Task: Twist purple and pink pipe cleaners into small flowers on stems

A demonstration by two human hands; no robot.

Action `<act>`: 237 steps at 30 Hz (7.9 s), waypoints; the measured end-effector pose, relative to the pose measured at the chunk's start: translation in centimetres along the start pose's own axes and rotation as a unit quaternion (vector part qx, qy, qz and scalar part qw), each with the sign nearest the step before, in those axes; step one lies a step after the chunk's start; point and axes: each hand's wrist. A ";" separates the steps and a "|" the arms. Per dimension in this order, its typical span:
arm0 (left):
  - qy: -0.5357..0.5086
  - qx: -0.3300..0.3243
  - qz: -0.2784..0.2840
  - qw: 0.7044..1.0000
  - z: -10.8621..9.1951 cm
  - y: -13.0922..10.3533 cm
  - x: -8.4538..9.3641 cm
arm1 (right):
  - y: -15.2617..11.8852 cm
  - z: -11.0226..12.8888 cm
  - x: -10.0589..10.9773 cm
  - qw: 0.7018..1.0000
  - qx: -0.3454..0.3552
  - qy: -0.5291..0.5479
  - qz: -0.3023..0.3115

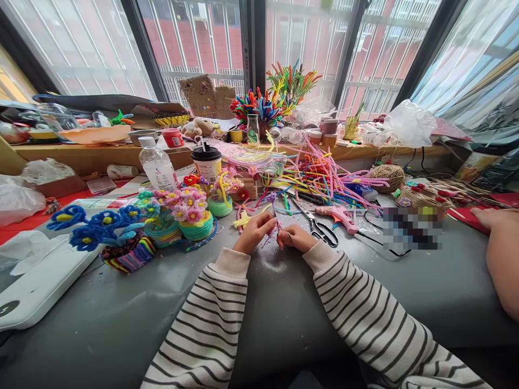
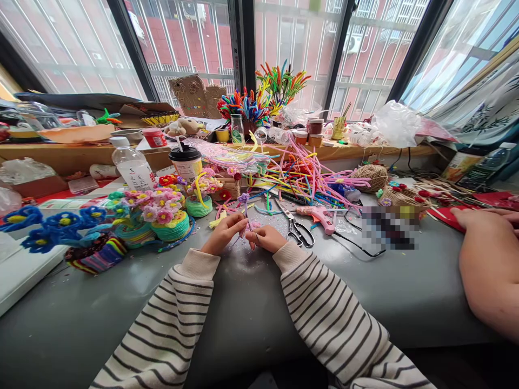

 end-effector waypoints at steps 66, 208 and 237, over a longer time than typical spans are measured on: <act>-0.064 0.005 -0.063 0.996 0.2 0.3 0.1 | 0.0 0.8 -1.2 0.992 -0.016 0.000 -0.125; 0.000 0.036 -0.038 0.999 0.8 0.3 0.2 | 0.3 0.3 -1.9 0.994 -0.006 -0.005 -0.110; 0.004 0.020 -0.094 0.995 1.3 0.4 0.2 | 0.4 0.5 -1.7 0.975 -0.061 -0.035 -0.211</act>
Point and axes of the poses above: each hand's wrist, its own y-axis towards the middle knuckle, its own x-axis out of the back of the hand, z = x × y, and after that the axes turned 4 degrees about -y, right-handed
